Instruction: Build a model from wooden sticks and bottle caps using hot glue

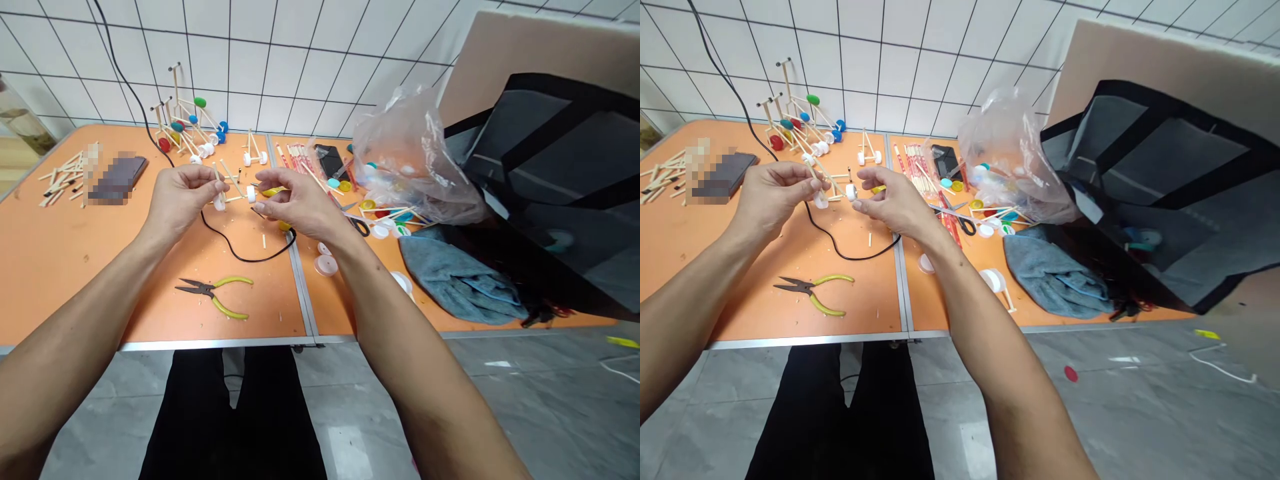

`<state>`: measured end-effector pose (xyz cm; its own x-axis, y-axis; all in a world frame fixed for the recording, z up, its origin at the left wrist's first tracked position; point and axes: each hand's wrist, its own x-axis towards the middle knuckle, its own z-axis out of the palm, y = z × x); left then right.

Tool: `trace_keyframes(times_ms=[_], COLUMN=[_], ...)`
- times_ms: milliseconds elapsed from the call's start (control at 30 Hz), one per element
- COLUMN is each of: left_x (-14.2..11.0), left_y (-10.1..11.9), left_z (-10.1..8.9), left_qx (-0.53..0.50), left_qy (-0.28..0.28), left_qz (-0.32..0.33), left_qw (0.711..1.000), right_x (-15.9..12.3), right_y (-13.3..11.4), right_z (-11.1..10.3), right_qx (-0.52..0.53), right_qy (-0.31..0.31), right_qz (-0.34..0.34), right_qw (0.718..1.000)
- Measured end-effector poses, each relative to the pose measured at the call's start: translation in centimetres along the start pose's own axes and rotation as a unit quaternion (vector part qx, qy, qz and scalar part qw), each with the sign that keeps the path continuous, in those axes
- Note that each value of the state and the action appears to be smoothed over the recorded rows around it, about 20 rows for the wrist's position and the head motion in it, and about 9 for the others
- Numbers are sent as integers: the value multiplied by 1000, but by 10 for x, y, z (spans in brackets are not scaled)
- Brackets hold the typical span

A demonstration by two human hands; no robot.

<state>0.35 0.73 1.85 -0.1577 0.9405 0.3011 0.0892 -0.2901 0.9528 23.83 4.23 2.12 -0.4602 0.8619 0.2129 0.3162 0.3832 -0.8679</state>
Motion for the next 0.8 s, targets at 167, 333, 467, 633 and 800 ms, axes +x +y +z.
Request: trace_keyframes(times_ms=[167,333,467,633,800], left_x=[1,1,1,1,-1], left_y=[3,3,4,6,8], left_z=[-2,-3,-4,-2,0], left_qx=[-10,-10,-8,-11,-17], left_qy=[20,34,39,33,19], left_qz=[-2,-12,-25,-27,-25], left_qw=[1000,999,999,999,999], right_x=[6,9,11,12,10], right_y=[9,14,19,18,12], right_z=[3,4,7,10,12], right_qx=[56,71,63,65,66], right_qy=[-32,-42,-44,-34,-14], right_qz=[4,-24,-53,-60,-55], right_qw=[998,996,996,996,996])
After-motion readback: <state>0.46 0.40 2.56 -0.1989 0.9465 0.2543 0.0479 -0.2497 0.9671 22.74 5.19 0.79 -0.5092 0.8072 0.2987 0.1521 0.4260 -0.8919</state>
